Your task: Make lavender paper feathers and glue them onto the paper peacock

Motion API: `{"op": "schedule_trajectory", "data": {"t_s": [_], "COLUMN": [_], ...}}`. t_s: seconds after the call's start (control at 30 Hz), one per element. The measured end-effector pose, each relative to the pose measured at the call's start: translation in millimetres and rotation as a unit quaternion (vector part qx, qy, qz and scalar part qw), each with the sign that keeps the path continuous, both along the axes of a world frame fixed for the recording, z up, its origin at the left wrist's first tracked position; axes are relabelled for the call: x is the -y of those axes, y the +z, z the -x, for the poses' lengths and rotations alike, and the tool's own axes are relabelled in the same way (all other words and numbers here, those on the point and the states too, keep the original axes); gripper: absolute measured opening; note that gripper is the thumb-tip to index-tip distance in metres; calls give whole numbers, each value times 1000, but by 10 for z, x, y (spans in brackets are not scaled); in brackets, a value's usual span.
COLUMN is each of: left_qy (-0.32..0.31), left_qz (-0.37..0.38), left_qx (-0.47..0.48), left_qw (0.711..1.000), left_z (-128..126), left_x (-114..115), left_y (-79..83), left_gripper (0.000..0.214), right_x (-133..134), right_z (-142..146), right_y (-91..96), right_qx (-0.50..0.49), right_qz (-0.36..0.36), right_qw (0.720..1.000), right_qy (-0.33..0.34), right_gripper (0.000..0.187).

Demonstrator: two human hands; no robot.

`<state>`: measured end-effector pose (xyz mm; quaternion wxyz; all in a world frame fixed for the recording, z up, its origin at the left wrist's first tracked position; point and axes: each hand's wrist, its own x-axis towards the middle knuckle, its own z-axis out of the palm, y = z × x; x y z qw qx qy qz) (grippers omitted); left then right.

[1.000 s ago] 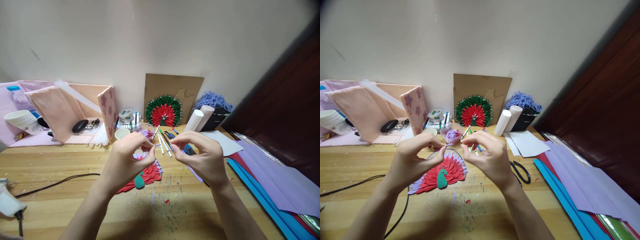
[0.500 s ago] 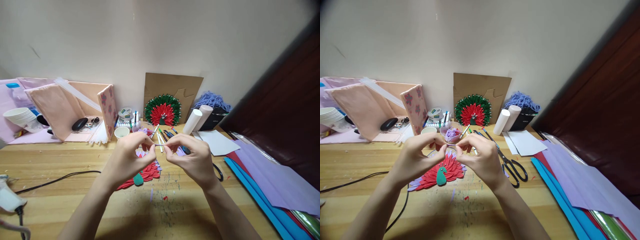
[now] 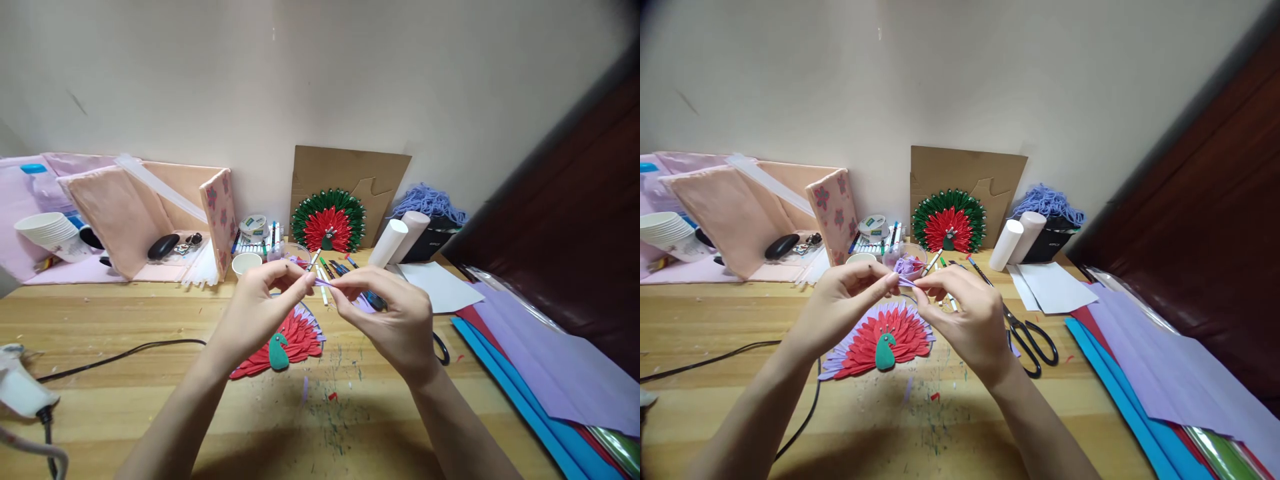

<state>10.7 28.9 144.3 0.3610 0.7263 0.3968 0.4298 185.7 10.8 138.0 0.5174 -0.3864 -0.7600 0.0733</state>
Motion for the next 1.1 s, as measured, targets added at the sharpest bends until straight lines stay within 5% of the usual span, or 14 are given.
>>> {"op": "schedule_trajectory", "data": {"t_s": [0.4, 1.1], "left_qy": [17, -59], "left_qz": [-65, 7], "left_qx": [-39, 2], "left_qw": [997, 998], "left_z": [58, -20], "left_x": [6, 34], "left_y": [46, 7], "left_gripper": [20, 17], "right_x": [-67, -148], "right_z": [-44, -46], "right_y": [-33, -58], "right_qx": [-119, -178], "right_qz": [264, 397], "right_qw": [953, 869], "right_qy": [91, 235], "right_gripper": [15, 17]}}
